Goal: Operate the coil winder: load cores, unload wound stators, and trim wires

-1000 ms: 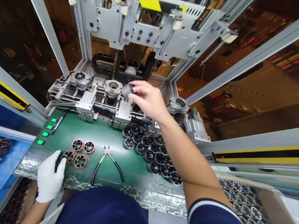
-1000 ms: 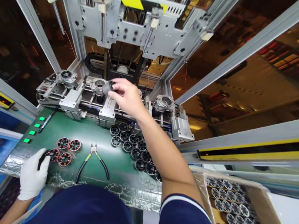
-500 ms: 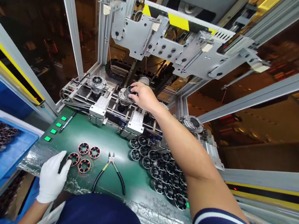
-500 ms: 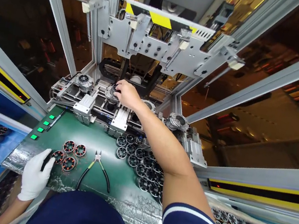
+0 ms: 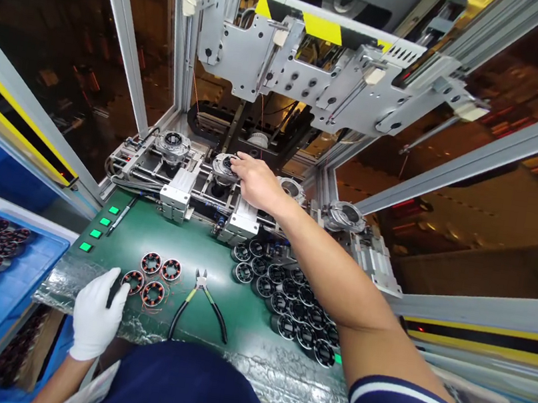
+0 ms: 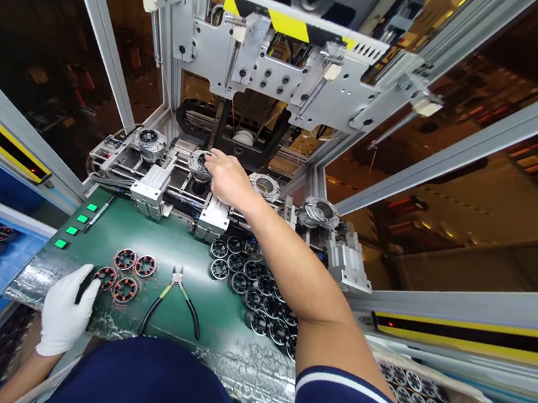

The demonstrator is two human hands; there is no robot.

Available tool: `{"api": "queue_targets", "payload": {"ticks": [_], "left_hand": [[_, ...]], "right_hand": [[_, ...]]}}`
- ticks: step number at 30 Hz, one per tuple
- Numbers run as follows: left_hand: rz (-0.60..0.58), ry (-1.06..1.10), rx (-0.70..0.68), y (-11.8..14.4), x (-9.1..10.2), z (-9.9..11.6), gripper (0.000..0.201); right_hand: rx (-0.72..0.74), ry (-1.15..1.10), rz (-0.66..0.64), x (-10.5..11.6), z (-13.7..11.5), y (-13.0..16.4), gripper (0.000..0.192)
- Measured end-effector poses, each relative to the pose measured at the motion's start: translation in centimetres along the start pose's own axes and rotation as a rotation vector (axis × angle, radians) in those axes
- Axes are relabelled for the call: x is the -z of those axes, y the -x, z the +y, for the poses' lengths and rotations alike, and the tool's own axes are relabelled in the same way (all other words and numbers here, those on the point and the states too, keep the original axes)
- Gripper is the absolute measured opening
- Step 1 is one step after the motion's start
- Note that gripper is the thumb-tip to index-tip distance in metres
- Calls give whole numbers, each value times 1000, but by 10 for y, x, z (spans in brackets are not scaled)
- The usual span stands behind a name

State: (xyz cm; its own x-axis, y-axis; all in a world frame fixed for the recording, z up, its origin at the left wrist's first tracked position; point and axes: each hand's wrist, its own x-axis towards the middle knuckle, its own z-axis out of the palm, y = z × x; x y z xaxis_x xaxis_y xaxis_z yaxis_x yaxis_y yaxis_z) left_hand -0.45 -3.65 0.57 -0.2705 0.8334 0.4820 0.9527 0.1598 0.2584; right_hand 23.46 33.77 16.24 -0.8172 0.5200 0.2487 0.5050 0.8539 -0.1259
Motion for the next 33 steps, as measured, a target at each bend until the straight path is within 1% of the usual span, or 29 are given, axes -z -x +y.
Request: {"api": "queue_targets", "payload": {"ticks": [3,4,6,8,9,10,11,12,14,16,18,19,20,21,22,23,24,26,28,30,31,33], "left_hand": [[12,-1,-14,-2,0,0,37],[19,2,-18,-2,0,0,36],[26,16,-21,-3,-1,0,36],[19,29,-8,-3,-2,0,38],[11,37,1,-3,-2,0,38],[0,45,13,-3,-2,0,39],[-16,53,28,-3,-2,1,40],[-35,60,43,-3,-2,1,40],[-68,68,70,-4,-3,1,41],[-79,61,84,-4,-3,1,41],[-71,50,75,-4,-3,1,41],[-65,45,63,-5,-2,0,41],[-60,38,46,-5,-2,-1,40],[-54,30,28,-5,-2,-2,39],[-49,21,12,-6,-1,-3,39],[-45,13,-2,-6,-1,-4,39],[-41,8,-14,-6,-1,-5,38],[-35,3,-29,-7,-1,-6,39],[-27,-1,-35,-9,-1,-6,39],[-19,-4,-31,-11,-1,-6,39],[-19,-4,-28,-12,-1,-5,39],[-31,-4,-29,-13,0,-5,40]], "right_hand": [[-49,9,12,-2,-5,7,54],[-49,8,42,1,-8,12,53],[-19,-8,177,12,-19,33,50],[6,-55,348,23,-38,67,43],[-1,-90,410,27,-50,89,38],[-28,-130,441,27,-62,112,34],[-70,-170,436,24,-73,136,30],[-118,-210,400,17,-82,158,26],[-204,-262,282,-8,-92,195,22],[-273,-258,175,-40,-97,218,21],[-318,-212,113,-69,-100,227,20],[-333,-188,101,-79,-103,228,18],[-346,-174,98,-86,-106,227,14],[-357,-174,108,-87,-110,225,12],[-361,-196,127,-84,-112,222,13],[-353,-248,152,-76,-112,219,13],[-325,-329,179,-63,-110,214,12],[-228,-514,234,-27,-96,202,10],[-141,-610,320,13,-66,182,11],[-147,-534,451,44,-24,157,8],[-188,-480,493,52,-2,144,7],[-280,-392,492,57,37,122,6]]}}
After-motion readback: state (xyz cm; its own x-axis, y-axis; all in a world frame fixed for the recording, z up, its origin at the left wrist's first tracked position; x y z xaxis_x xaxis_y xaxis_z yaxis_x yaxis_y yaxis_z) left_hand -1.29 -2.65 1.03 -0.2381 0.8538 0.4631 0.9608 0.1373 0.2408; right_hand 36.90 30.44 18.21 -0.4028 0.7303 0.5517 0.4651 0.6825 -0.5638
